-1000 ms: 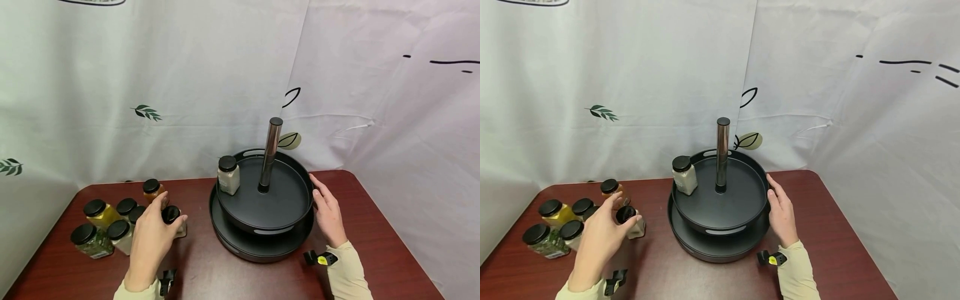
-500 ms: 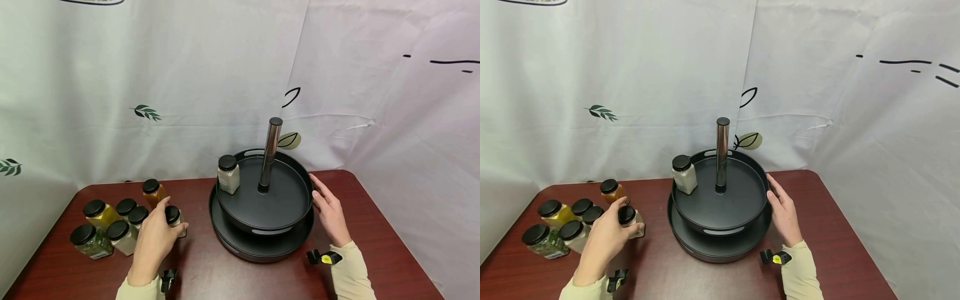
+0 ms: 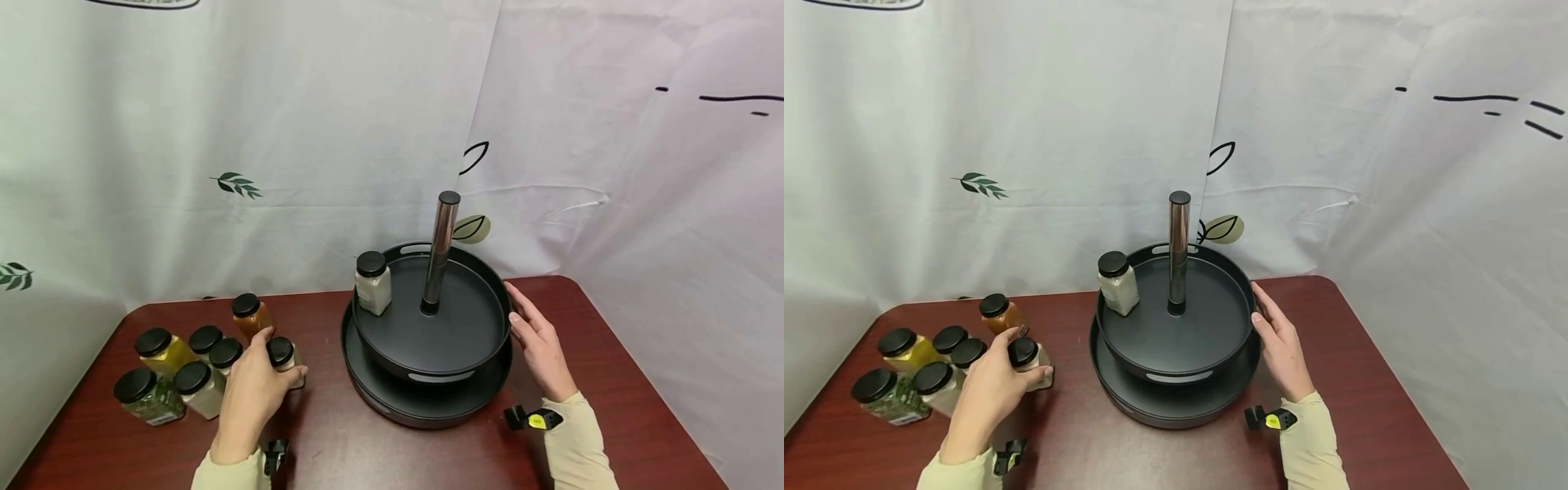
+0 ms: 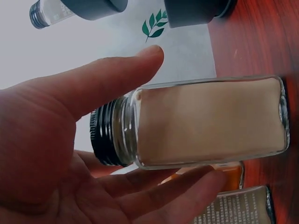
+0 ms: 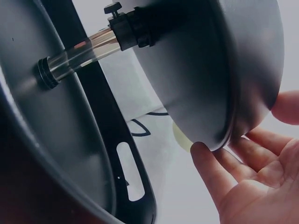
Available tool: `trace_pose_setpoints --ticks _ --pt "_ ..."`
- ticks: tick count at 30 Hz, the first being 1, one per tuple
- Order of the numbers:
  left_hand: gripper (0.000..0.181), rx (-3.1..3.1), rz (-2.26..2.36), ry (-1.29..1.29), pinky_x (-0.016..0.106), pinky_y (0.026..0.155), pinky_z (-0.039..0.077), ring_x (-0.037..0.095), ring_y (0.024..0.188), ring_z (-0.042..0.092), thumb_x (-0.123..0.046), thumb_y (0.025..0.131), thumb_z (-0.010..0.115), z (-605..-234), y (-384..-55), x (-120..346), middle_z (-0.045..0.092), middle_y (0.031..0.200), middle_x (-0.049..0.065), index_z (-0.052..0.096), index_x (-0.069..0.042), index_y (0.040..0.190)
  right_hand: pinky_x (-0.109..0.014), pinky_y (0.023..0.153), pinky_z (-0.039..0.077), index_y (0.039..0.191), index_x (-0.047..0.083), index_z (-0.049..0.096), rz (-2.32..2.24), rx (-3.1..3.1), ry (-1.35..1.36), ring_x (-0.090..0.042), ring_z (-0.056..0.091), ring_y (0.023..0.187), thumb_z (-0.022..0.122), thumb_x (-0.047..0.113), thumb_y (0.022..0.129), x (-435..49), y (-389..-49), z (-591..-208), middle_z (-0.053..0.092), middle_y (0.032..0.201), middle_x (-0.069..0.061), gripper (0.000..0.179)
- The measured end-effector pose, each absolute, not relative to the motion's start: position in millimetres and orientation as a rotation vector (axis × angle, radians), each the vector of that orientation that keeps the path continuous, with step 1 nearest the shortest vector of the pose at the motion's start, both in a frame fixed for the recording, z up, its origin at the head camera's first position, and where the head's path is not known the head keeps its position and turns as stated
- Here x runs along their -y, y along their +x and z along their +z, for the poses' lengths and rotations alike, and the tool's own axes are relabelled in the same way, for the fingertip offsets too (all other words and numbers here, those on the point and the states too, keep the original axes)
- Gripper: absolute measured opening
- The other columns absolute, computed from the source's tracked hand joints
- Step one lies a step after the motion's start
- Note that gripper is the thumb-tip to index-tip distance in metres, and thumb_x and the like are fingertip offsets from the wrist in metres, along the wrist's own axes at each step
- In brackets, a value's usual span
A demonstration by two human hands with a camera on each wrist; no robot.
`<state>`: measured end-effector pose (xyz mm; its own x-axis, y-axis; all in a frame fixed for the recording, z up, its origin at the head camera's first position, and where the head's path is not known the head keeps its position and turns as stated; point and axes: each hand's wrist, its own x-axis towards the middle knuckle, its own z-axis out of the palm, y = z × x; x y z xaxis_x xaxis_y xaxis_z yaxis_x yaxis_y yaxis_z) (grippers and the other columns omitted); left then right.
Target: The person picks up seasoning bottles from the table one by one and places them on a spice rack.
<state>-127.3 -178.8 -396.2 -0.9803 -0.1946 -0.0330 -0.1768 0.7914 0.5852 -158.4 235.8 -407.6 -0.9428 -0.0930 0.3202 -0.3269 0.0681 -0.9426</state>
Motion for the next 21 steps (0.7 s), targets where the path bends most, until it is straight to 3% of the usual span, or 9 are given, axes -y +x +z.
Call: trace_pose_setpoints --ticks 8,15,21 --pt "0.080 2.885 -0.982 0.315 0.062 0.086 0.049 0.051 0.109 0.059 -0.021 0.079 0.087 -400.9 -125.8 178.2 0.059 0.120 0.038 0.040 0.012 0.134 -0.019 0.104 0.042 0.158 0.003 0.026 2.009 2.152 0.472 -0.016 0.039 0.143 0.038 0.012 0.110 -237.7 -158.2 -407.3 0.024 0.163 -0.019 0.051" --pt "0.077 2.894 -0.989 0.330 0.061 0.081 0.051 0.049 0.100 0.063 -0.023 0.079 0.086 -404.6 -125.6 180.7 0.062 0.109 0.037 0.041 0.014 0.130 -0.020 0.105 0.041 0.159 0.009 0.027 2.012 2.150 0.506 -0.018 0.034 0.146 0.037 0.012 0.110 -238.2 -158.3 -407.2 0.022 0.164 -0.016 0.051" --pt "0.075 2.906 -0.997 0.335 0.061 0.080 0.051 0.050 0.100 0.063 -0.021 0.079 0.086 -405.0 -125.6 181.7 0.063 0.106 0.036 0.041 0.014 0.127 -0.020 0.105 0.041 0.159 0.002 0.023 2.028 2.132 0.547 -0.021 0.030 0.148 0.036 0.009 0.110 -237.7 -158.6 -406.3 0.021 0.165 -0.018 0.051"
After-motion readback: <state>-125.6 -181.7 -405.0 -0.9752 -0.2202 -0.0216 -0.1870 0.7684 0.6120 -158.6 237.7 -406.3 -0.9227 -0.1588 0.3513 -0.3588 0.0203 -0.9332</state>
